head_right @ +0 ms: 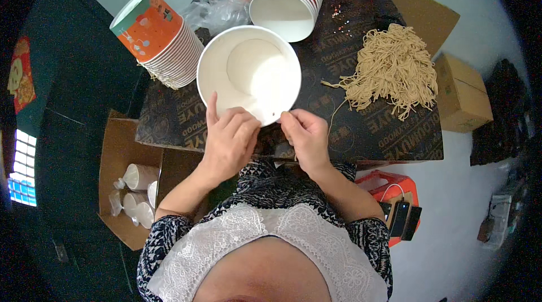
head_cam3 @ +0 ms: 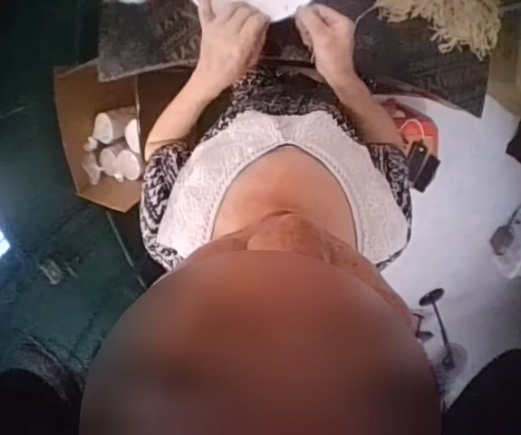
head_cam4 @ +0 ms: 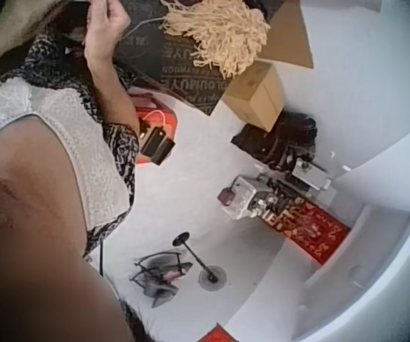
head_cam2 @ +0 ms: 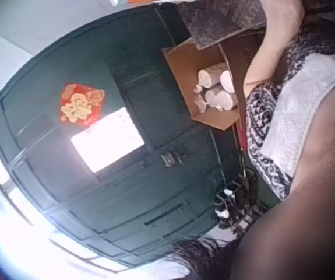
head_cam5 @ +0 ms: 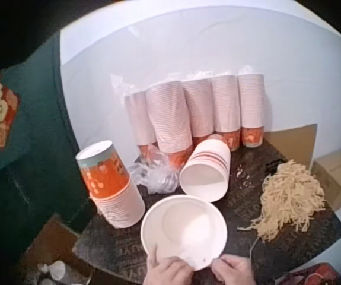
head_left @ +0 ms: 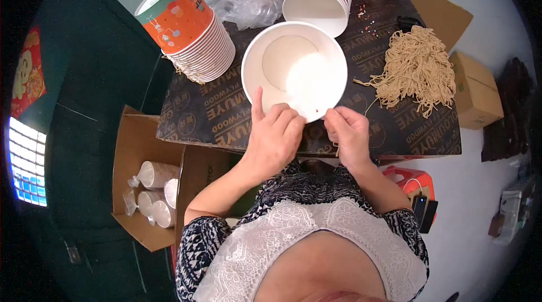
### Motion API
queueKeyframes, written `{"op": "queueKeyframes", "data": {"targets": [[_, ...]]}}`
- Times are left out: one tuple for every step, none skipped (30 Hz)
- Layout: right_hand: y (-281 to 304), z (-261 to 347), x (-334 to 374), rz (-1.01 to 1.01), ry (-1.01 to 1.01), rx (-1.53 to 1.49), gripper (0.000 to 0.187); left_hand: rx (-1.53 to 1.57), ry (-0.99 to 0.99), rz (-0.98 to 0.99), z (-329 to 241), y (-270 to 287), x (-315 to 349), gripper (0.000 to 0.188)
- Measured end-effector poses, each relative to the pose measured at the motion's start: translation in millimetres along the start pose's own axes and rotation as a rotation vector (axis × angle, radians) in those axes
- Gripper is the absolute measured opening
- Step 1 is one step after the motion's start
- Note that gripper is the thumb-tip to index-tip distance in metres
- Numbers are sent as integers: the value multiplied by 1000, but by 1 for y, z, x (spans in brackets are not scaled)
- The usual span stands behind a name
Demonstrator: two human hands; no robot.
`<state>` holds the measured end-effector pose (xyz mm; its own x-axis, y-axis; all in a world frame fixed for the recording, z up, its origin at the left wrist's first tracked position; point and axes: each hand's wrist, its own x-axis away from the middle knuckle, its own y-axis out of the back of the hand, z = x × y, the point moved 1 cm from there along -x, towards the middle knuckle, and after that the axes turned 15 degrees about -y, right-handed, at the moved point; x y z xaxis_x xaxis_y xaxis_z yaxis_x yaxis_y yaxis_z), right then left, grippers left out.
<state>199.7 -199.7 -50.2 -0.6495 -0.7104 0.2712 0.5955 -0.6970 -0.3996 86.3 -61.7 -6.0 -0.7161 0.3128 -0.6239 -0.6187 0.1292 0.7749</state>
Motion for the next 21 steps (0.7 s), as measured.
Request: {"op": "queueKeyframes", "data": {"targets": [[-1, 8, 1, 36, 12, 11, 23, -22, -12, -13, 5, 1, -2, 31], [-1, 14, 1, 36, 21, 10, 23, -25, -17, -50, 9, 3, -7, 27], [-1, 18, 1, 82, 35, -2, 24, -12, -9, -67, 12, 7, -12, 26], [0, 22, 2, 126, 49, -15, 26, 3, -2, -85, 14, 12, -18, 25], [2, 24, 3, 144, 44, -28, 26, 1, -12, -110, 16, 16, -24, 23], [2, 28, 5, 143, 53, -28, 26, -1, -20, -114, 19, 17, -28, 23], [1, 33, 8, 199, 57, -74, 25, 16, -25, -118, 22, 18, -30, 22], [0, 37, 10, 256, 60, -119, 25, 33, -29, -122, 24, 20, -32, 21], [0, 40, 11, 257, 66, -118, 25, 33, -23, -108, 25, 20, -32, 20], [0, 43, 12, 299, 92, -133, 27, 34, -31, -111, 24, 20, -35, 20], [0, 45, 13, 341, 118, -148, 30, 34, -11, -112, 22, 20, -36, 21], [1, 45, 14, 338, 125, -148, 30, 34, 9, -113, 19, 19, -37, 22], [0, 46, 13, 347, 154, -142, 35, 35, 2, -114, 16, 19, -39, 22], [1, 47, 13, 356, 183, -136, 39, 26, 34, -175, 12, 20, -40, 23], [2, 48, 14, 354, 189, -138, 39, 18, 65, -235, 9, 21, -41, 25], [2, 48, 13, 380, 157, -133, 46, -6, 23, -281, 7, 23, -39, 27], [2, 48, 13, 405, 125, -128, 53, -9, 20, -281, 4, 23, -38, 27], [1, 49, 13, 407, 127, -130, 53, 88, 64, -315, -1, 23, -36, 28], [-1, 50, 14, 428, 147, -149, 60, 185, 108, -349, -4, 23, -36, 28], [-4, 50, 15, 449, 167, -168, 67, 235, 68, -380, -5, 22, -36, 28], [-5, 51, 14, 450, 168, -170, 67, 259, 62, -378, -8, 24, -37, 26]]}}
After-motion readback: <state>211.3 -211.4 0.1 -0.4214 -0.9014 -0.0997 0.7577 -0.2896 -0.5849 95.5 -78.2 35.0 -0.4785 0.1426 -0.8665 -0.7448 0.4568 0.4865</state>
